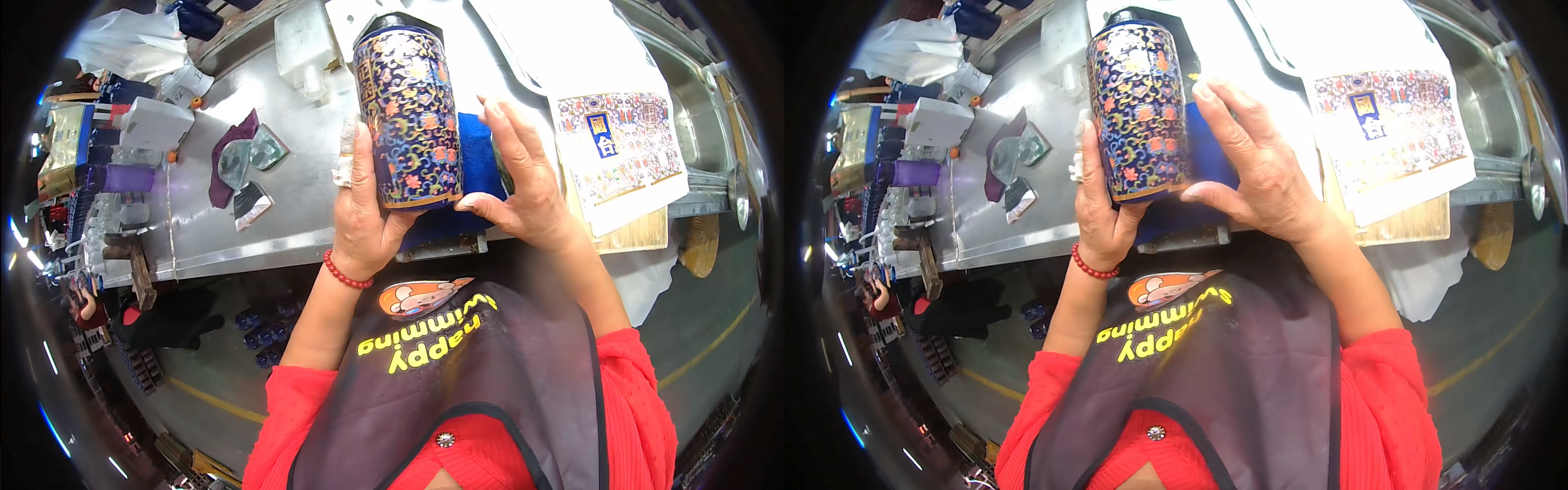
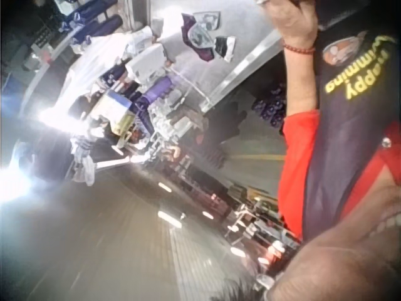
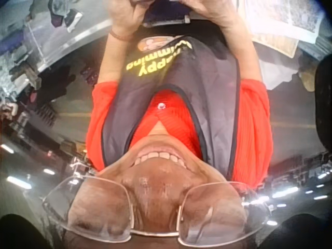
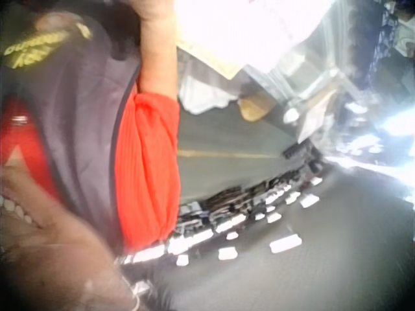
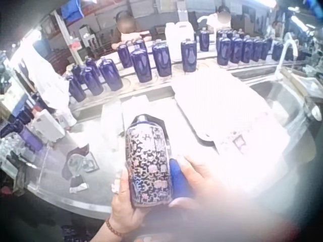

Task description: The person applies a decorative sticker to a blue ceramic bottle, smooths it with fingers, and uses a green plastic scraper to press the sticker firmly onto the curved surface. The person rotates the bottle to align and smooth the sticker, then continues scraping to remove air bubbles.

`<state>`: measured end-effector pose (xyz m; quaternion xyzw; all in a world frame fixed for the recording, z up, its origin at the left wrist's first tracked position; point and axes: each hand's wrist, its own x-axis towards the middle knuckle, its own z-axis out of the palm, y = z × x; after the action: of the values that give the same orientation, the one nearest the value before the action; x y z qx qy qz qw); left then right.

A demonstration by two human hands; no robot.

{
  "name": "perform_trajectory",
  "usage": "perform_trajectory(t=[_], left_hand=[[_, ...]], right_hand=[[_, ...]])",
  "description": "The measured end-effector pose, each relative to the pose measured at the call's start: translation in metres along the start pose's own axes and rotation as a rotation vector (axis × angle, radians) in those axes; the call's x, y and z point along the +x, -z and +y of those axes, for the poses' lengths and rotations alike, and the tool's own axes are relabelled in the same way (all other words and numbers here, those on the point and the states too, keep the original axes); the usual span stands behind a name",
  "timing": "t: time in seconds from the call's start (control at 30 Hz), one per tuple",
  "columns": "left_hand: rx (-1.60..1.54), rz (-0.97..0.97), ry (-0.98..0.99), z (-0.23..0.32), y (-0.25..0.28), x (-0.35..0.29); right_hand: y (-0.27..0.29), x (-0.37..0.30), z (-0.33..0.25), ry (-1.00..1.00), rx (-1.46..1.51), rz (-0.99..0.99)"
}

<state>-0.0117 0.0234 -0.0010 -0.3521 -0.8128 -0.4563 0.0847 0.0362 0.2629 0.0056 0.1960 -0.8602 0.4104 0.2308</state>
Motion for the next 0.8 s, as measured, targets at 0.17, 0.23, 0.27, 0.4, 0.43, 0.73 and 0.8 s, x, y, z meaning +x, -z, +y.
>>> perform_trajectory(t=[0.17,0.23,0.27,0.4,0.43,0.73,0.8], left_hand=[[0.035,-0.017,0.004,-0.002,0.0,-0.005],[-0.053,-0.022,-0.066,0.0,0.004,-0.001],[-0.049,0.011,-0.079,0.001,0.003,0.001],[-0.267,0.108,0.013,0.002,-0.002,0.013],[-0.324,0.105,0.017,0.003,-0.004,0.014],[-0.265,0.037,-0.003,0.009,-0.001,0.021],[-0.205,0.03,-0.023,0.009,0.0,0.022]], right_hand=[[0.005,0.004,-0.003,0.073,-0.083,0.016],[0.003,0.002,-0.005,0.078,-0.1,0.025],[0.001,0.0,-0.005,0.058,-0.077,0.022],[-0.007,-0.009,-0.005,0.03,-0.028,0.022],[-0.008,-0.01,-0.004,0.045,-0.017,0.014],[-0.011,-0.011,-0.005,0.054,-0.021,0.01],[-0.011,-0.011,-0.005,0.043,-0.012,0.004]])
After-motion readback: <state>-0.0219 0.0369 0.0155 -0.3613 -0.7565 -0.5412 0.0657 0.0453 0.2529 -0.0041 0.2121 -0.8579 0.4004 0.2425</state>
